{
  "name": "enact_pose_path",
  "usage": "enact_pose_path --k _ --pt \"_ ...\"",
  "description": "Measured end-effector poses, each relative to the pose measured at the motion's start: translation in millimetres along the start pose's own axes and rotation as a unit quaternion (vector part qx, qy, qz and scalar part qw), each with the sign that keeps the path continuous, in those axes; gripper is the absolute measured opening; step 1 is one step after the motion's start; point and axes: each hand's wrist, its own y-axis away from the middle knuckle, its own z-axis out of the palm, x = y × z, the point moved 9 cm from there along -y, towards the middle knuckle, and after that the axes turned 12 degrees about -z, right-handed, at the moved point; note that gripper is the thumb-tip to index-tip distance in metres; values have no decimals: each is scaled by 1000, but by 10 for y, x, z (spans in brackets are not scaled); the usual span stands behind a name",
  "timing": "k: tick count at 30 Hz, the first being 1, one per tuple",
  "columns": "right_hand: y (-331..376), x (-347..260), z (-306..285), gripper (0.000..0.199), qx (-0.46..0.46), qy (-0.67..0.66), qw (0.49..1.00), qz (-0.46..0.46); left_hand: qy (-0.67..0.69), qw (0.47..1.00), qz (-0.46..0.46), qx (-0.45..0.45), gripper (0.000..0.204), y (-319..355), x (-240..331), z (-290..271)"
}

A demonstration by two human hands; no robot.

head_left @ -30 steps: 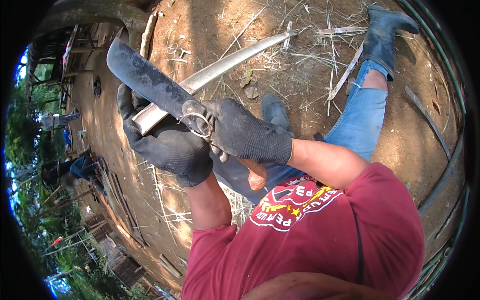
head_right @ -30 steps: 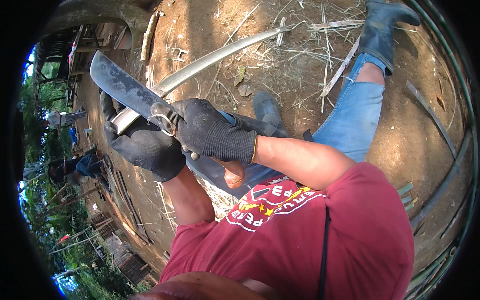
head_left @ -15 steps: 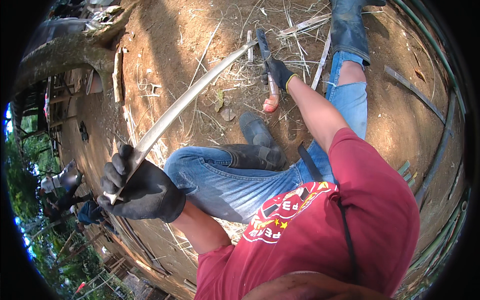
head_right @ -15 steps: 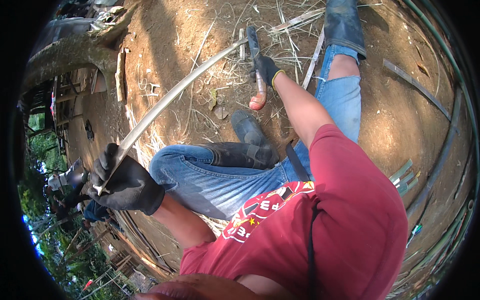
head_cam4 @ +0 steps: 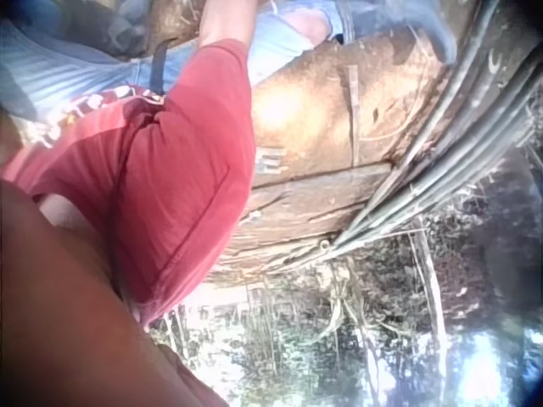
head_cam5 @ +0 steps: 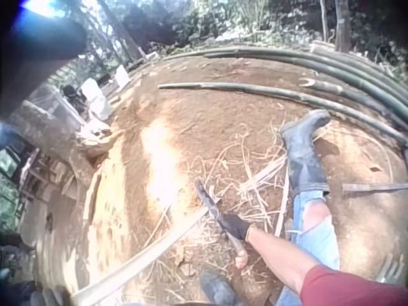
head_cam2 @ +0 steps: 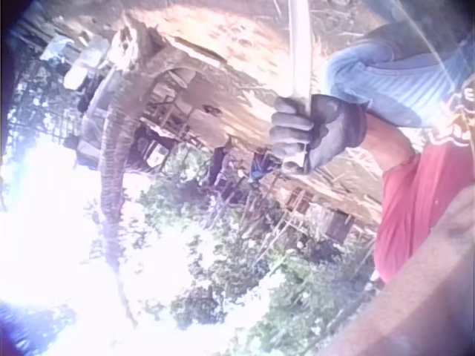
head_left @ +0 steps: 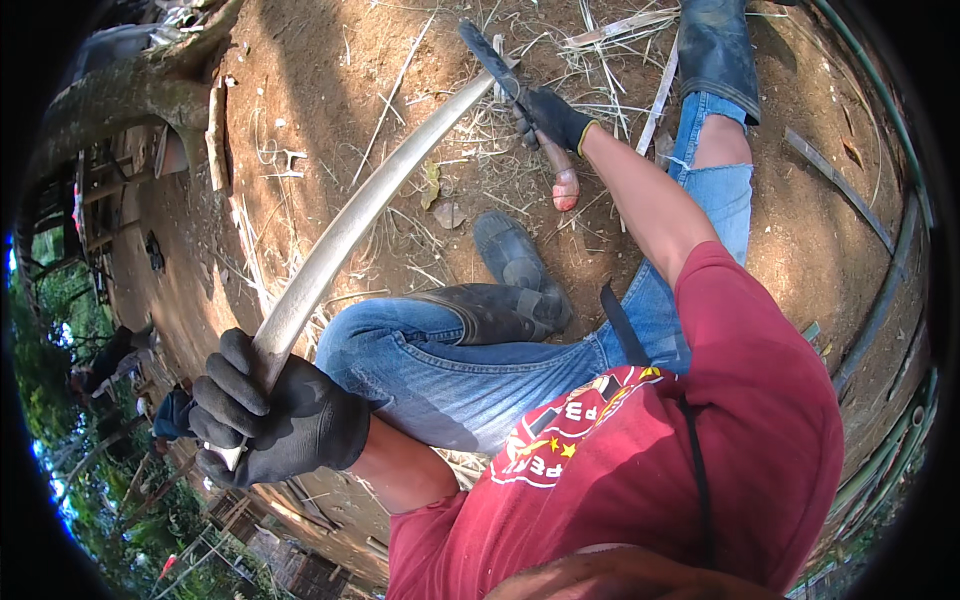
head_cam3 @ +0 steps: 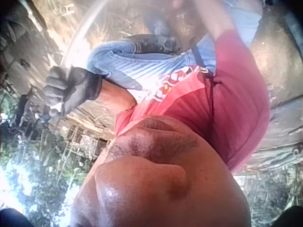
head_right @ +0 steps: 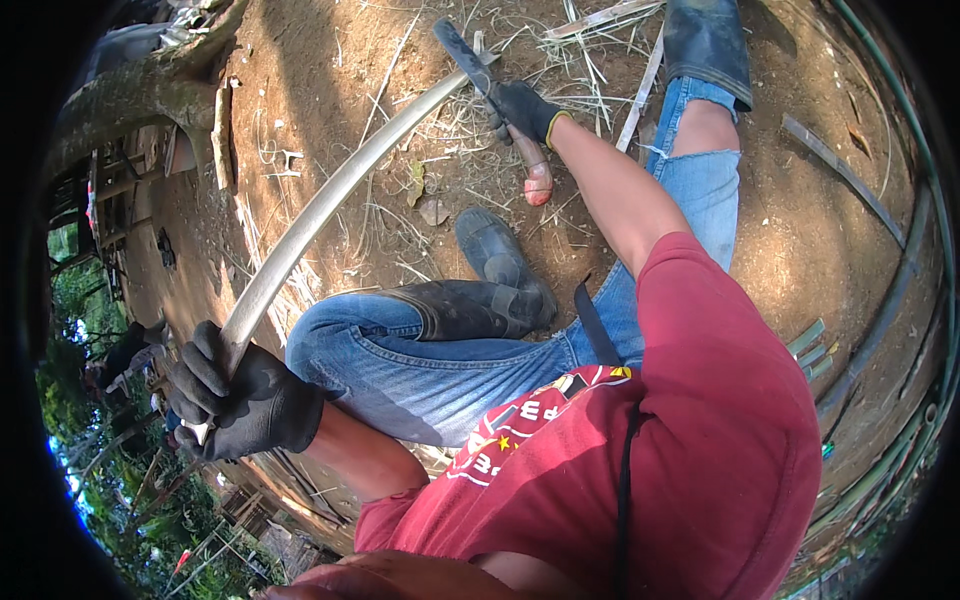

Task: The person sits on the ground and uses a large knife to shave and shape a long, thin piece of bamboo. They repeatedly scrape the blade along the bamboo to remove thin strips of material, refining its shape.

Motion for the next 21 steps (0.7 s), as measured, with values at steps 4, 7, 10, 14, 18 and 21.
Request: enact_pose_path --k 4,7,10,14,18,21 --pt "270 -271 428 39 -45 37 997 -42 -1 1000 16 15 26 48 24 18" --pt "573 -451 816 36 -62 11 996 -59 1 999 34 38 30 116 15 27" --pt "923 -623 1202 34 -89 2 994 -65 -27 999 45 12 34 152 43 71" --pt "1354 -756 1645 33 -116 31 990 -74 -45 998 54 2 32 216 50 73" --pt "1896 -1096 2128 40 -160 34 981 -102 -11 998 45 38 33 327 -34 -52" --pt "2219 -1106 2564 47 -196 63 974 -92 49 994 20 96 37 364 -46 -135"
